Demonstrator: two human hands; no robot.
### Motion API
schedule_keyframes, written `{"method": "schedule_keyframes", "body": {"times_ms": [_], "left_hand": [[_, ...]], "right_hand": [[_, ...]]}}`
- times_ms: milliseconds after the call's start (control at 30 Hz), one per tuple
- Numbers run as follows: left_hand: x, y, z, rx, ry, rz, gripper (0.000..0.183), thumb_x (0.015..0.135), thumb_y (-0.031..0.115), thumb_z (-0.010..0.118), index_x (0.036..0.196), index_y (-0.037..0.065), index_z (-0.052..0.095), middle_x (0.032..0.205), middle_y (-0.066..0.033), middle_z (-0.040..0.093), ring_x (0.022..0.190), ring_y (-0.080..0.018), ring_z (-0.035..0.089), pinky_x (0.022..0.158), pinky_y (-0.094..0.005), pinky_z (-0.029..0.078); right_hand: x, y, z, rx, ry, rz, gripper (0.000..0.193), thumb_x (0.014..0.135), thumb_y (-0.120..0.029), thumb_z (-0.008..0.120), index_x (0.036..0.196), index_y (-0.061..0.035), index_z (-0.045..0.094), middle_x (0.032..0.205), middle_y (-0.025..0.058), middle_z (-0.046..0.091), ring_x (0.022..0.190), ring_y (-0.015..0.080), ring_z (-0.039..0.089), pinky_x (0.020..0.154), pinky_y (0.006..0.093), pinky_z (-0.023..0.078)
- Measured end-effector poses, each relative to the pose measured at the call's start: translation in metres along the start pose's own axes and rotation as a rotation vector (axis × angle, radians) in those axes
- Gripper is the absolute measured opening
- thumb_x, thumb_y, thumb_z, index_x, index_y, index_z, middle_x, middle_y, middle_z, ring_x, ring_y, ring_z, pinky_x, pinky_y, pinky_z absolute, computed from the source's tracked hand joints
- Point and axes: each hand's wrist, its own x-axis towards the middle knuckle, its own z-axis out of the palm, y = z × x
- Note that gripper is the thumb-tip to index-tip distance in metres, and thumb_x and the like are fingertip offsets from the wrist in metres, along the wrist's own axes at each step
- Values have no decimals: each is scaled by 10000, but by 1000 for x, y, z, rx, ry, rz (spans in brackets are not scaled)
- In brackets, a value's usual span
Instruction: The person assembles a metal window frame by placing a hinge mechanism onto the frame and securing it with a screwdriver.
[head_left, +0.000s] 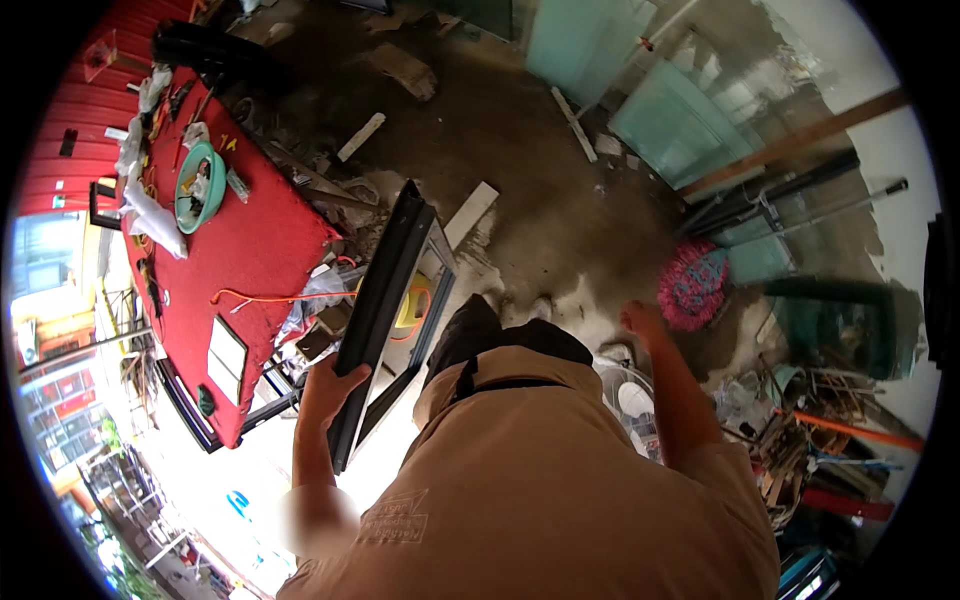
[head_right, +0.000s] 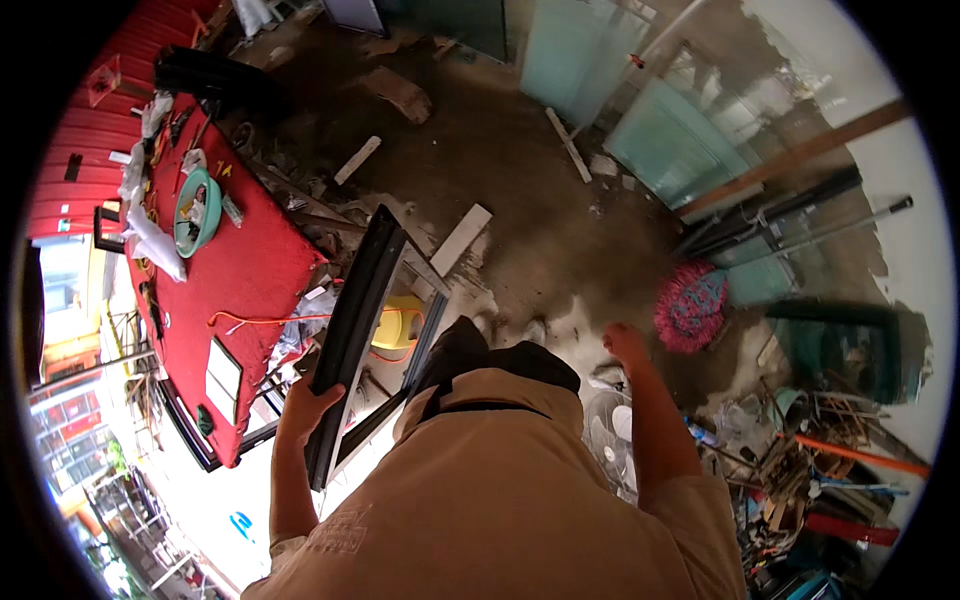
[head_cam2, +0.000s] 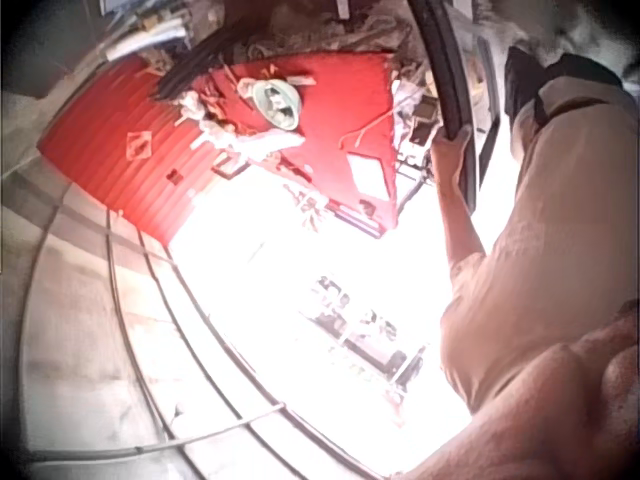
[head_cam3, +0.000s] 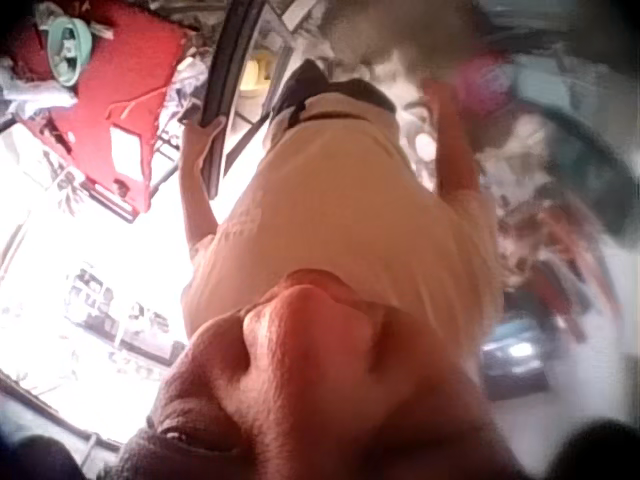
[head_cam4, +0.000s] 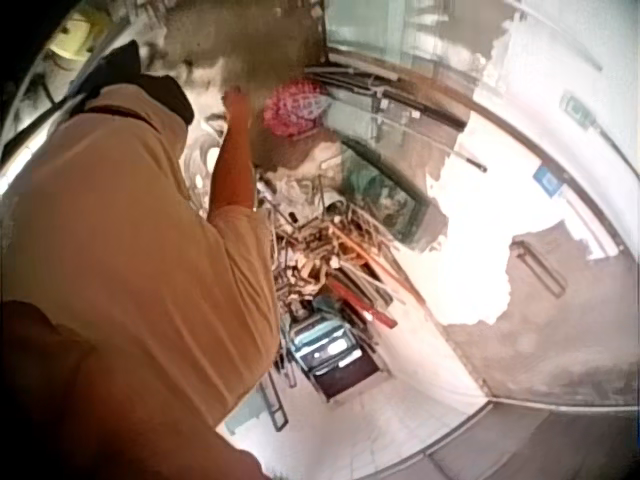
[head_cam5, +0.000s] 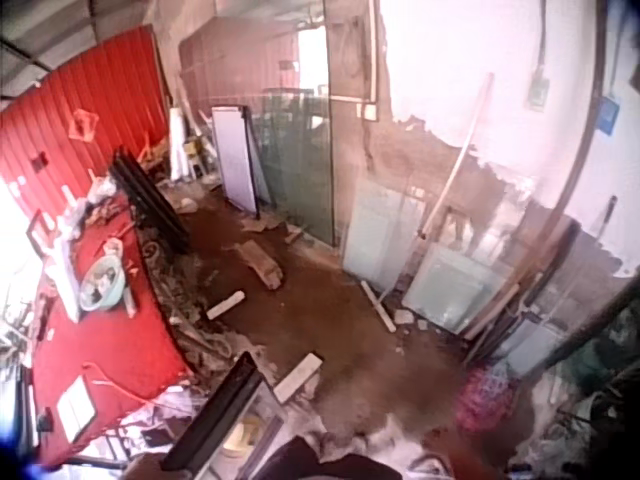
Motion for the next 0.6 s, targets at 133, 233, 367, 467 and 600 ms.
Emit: {"method": "schedule_keyframes", "body": {"times_ms": [133,233,367,467,600], "left_hand": [[2,54,-4,-15,35,4,464,865,302,892,1163,-29,762,944,-114,788,834,-158,707,784,-356,567],[22,88,-6,-51,2,11,462,885,269,876,1232,-11,751,961,-84,783,844,-136,690,802,-334,566],[65,101,-11,-70,0,96,536,866,397,888,1179,-22,770,944,-146,790,820,-177,721,804,-367,572],[87,136,-19,-26,40,191,585,858,448,878,1226,7,769,949,-172,791,847,-224,753,821,-382,577],[96,185,-27,-96,-6,131,536,845,395,890,1202,12,772,889,-161,775,796,-213,730,778,-391,567]], "right_hand": [[66,-115,26,-193,-195,-139,290,1066,-320,633,985,-55,717,788,52,696,718,128,664,681,302,541],[84,-187,85,194,-235,-49,313,1074,-366,650,1061,-64,726,886,43,726,779,132,680,736,301,546],[92,-279,127,145,-392,89,430,1080,-496,630,1173,-84,710,973,40,744,842,149,699,766,324,569],[104,-349,157,163,-496,166,629,1065,-665,537,1223,-76,691,991,56,749,887,172,718,823,356,594],[130,-440,195,230,-614,374,878,1021,-829,382,1290,-44,668,1078,106,750,973,234,732,904,415,605]]}}
